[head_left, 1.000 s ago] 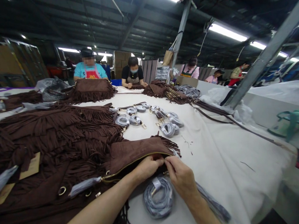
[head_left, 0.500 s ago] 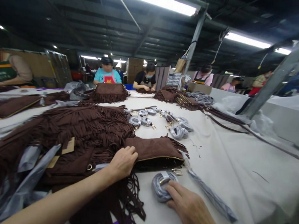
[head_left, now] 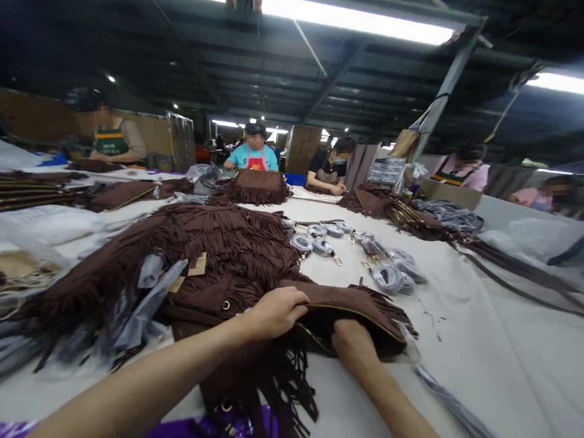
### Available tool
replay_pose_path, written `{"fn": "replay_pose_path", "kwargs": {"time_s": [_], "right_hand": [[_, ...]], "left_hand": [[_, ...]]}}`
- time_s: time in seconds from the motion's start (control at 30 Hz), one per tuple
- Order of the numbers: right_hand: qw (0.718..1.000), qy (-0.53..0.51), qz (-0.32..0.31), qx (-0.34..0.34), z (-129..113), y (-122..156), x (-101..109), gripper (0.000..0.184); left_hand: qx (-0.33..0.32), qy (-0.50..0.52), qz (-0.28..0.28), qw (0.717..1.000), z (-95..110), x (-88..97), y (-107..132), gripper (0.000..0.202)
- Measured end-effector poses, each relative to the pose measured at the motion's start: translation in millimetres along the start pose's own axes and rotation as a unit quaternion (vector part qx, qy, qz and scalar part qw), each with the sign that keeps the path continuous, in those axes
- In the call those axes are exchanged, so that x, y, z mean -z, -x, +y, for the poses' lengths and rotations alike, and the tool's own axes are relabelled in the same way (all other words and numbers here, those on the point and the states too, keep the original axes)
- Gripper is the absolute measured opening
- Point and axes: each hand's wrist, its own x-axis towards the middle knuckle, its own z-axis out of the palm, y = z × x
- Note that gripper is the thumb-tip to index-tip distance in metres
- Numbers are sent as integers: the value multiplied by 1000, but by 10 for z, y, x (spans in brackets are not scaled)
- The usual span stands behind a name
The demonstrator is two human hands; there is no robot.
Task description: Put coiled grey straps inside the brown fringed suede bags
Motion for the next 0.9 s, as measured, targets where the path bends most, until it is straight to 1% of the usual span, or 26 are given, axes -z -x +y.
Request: {"fn": "replay_pose_path", "kwargs": {"time_s": [0.07,0.13,0.2,0.27,0.33,0.4,0.47,0.57,0.63,0.67,0.7,0.77,0.8,0.83,0.87,0.9], "right_hand": [[1000,16,-2,20,42,137,-6,20],[997,5,33,65,37,331,42,21],[988,-45,76,128,-51,512,123,27],[971,-112,82,194,-222,627,209,29],[958,-165,61,228,-429,657,280,30],[950,-201,58,233,-621,614,327,30],[950,-212,51,223,-775,527,348,28],[967,-171,19,187,-963,360,341,21],[973,-178,3,146,-1074,240,321,14],[973,-196,2,125,-1121,181,310,11],[970,-219,4,108,-1157,125,301,9],[964,-256,18,76,-1191,32,291,9],[961,-270,29,56,-1190,1,294,9],[956,-289,39,36,-1179,-17,303,8],[948,-313,47,18,-1161,-21,315,8],[939,-341,52,3,-1141,-14,329,9]], "left_hand": [[28,43,-3,999,-103,111,92,28],[73,23,-19,997,-205,223,207,32],[98,-5,-56,994,-269,296,328,32],[77,-22,-99,992,-270,317,430,31],[36,-79,-140,986,-213,307,499,30],[6,-170,-158,973,-134,295,534,22],[-4,-239,-161,958,-67,302,544,13],[-14,-263,-157,952,-4,350,540,9],[-21,-250,-131,959,39,401,543,9],[-27,-241,-100,965,62,428,550,9],[-34,-232,-54,971,85,457,564,10],[-43,-208,67,975,111,505,608,8],[-36,-188,127,973,110,520,637,9],[-17,-159,167,973,98,522,667,13],[15,-122,176,977,78,511,696,18],[54,-78,151,984,53,483,720,21]]}}
